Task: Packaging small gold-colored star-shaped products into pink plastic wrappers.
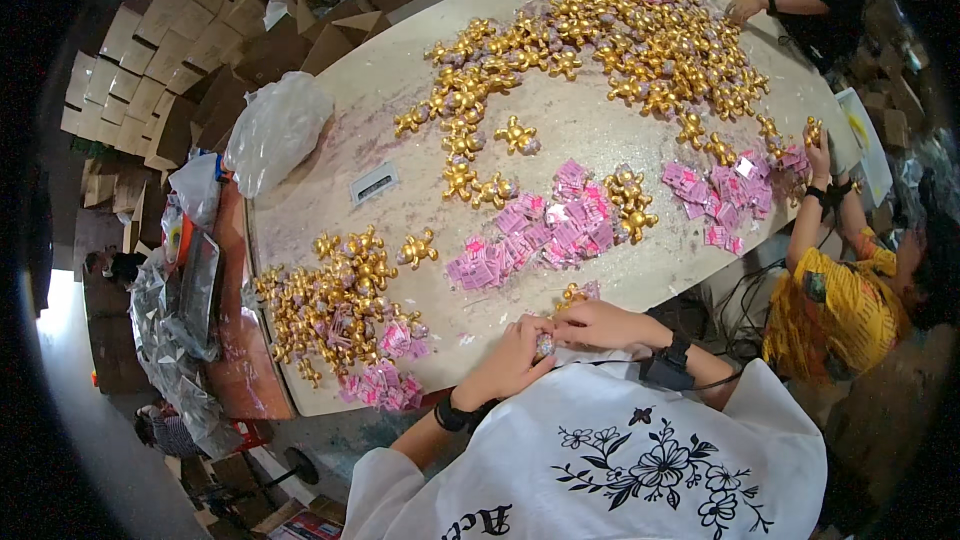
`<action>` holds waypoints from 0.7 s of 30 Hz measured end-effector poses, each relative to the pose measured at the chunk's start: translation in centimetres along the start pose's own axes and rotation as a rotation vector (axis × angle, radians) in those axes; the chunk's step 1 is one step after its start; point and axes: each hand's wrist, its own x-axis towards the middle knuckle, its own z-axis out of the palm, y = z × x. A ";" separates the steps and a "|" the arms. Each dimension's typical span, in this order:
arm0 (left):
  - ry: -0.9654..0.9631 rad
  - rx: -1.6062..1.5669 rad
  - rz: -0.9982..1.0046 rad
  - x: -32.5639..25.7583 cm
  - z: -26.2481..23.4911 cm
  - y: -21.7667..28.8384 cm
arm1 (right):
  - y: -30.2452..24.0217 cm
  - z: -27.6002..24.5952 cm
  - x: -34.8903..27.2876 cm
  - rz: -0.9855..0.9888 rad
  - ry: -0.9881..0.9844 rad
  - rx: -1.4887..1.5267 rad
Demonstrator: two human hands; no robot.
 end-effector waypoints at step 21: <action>-0.054 -0.273 -0.039 -0.2 0.1 -0.2 | -1.2 0.9 -0.4 -0.312 0.141 -0.622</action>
